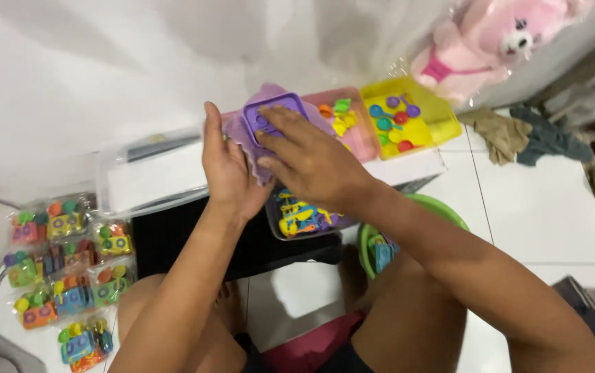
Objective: The person sits on the floor and packs small colorful plastic toys into clear plastic bags. They pick up individual toys from a container, place them into a bag, and then wipe the toys with a purple cloth before continuing to pack more items.
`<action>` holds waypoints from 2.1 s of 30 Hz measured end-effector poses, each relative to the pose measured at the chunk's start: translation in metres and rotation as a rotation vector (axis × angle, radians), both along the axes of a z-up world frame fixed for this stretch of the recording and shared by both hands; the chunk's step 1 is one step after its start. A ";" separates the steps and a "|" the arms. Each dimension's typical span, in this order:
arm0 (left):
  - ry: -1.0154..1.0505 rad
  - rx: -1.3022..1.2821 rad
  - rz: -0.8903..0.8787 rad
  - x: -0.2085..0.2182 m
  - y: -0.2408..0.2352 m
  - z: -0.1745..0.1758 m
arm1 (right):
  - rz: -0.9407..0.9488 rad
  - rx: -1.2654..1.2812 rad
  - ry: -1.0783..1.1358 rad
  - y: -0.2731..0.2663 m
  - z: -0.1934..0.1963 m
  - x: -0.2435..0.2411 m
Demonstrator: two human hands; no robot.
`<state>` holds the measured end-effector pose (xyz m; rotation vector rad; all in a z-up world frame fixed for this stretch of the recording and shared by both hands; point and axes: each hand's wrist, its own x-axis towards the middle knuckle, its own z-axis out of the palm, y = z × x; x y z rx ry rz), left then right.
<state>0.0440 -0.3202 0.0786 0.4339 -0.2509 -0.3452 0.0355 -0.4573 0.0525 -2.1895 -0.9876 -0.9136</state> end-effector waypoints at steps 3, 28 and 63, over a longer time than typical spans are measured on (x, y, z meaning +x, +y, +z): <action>0.155 -0.026 0.083 0.023 0.025 -0.017 | 0.036 0.060 0.080 0.008 0.027 0.022; 0.142 0.054 0.084 0.062 0.081 -0.082 | -0.080 0.068 0.090 0.046 0.017 0.045; 0.167 0.326 0.231 0.076 0.058 -0.112 | 0.154 0.027 0.232 0.044 0.028 0.037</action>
